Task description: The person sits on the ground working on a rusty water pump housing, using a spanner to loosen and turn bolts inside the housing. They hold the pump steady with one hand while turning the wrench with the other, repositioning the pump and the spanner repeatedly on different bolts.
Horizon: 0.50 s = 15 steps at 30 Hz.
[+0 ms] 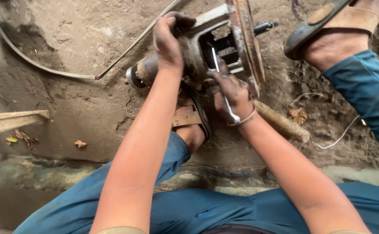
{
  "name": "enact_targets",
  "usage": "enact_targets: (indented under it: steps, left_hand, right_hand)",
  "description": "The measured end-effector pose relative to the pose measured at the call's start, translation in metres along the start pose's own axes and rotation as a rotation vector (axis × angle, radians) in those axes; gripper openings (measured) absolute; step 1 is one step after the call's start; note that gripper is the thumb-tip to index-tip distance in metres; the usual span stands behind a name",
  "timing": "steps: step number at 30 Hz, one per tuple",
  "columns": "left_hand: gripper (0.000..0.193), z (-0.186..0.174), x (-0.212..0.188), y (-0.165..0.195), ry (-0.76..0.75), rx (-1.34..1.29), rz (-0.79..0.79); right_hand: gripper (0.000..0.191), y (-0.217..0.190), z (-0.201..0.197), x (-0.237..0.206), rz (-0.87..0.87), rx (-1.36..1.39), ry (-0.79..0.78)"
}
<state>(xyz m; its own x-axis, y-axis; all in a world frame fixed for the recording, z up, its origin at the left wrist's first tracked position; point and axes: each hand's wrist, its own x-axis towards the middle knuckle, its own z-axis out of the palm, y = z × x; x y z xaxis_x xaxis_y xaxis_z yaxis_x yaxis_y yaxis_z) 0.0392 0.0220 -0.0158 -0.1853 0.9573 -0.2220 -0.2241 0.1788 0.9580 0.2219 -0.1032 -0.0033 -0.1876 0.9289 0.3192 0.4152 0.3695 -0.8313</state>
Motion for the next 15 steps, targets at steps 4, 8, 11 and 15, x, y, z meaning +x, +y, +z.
enact_targets:
  steps: [4, 8, 11, 15]
  left_hand:
    - [0.044, 0.005, -0.001, 0.009, 0.006, -0.025, -0.044]
    - [0.039, 0.015, -0.002, 0.023, 0.021, -0.052, -0.118]
    - [0.041, 0.026, -0.004, 0.032, -0.064, 0.196, -0.015]
    - [0.048, 0.036, -0.011, 0.035, 0.078, 0.370, -0.061]
  right_hand:
    - [0.041, 0.019, 0.004, 0.001, -0.117, -0.055, -0.022]
    - [0.046, 0.033, 0.004, -0.006, -0.178, -0.069, -0.033]
    - [0.049, 0.036, 0.012, -0.009, -0.151, -0.039, 0.006]
    - [0.049, 0.042, 0.039, -0.001, 0.023, 0.046, 0.050]
